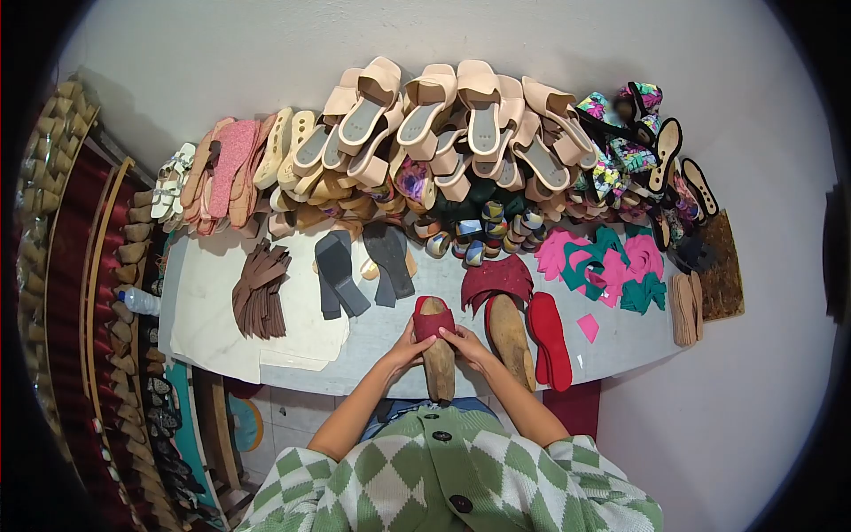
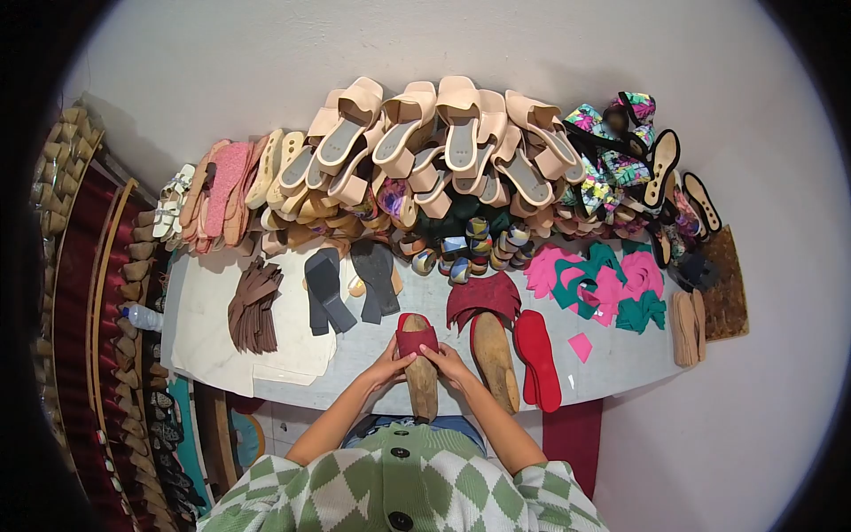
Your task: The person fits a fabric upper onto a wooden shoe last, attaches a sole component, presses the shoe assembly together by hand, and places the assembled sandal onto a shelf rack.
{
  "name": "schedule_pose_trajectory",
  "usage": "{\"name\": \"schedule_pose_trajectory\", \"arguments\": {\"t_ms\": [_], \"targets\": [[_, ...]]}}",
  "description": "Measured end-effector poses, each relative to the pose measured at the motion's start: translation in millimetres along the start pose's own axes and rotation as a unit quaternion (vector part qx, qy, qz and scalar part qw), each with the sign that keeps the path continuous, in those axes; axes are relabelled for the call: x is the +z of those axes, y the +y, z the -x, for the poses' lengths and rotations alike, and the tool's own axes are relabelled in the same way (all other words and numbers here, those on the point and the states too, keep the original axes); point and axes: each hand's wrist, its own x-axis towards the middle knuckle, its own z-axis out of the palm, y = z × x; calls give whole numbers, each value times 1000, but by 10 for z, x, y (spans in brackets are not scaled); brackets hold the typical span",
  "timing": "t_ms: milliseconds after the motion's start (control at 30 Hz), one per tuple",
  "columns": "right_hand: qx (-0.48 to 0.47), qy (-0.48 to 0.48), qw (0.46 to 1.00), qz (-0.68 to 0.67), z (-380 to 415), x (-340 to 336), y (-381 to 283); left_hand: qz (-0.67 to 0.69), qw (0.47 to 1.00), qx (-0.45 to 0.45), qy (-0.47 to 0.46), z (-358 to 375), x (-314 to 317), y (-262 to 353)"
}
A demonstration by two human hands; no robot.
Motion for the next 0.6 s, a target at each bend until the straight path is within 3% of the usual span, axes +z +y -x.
{"name": "schedule_pose_trajectory", "arguments": {"t_ms": [233, 367, 600], "targets": [[-26, 2, 1000, 1, 47, 58, 15, 35, 997, -63, 5, -28, -123, -154], [27, 30, 999, -16, 96, 59, 44, 58, 998, -22, -21, -65, -110, -347], [-62, -2, 998, 23, 175, 39, 116, 35, 999, 38, -5, -91, -121, -403]]}}
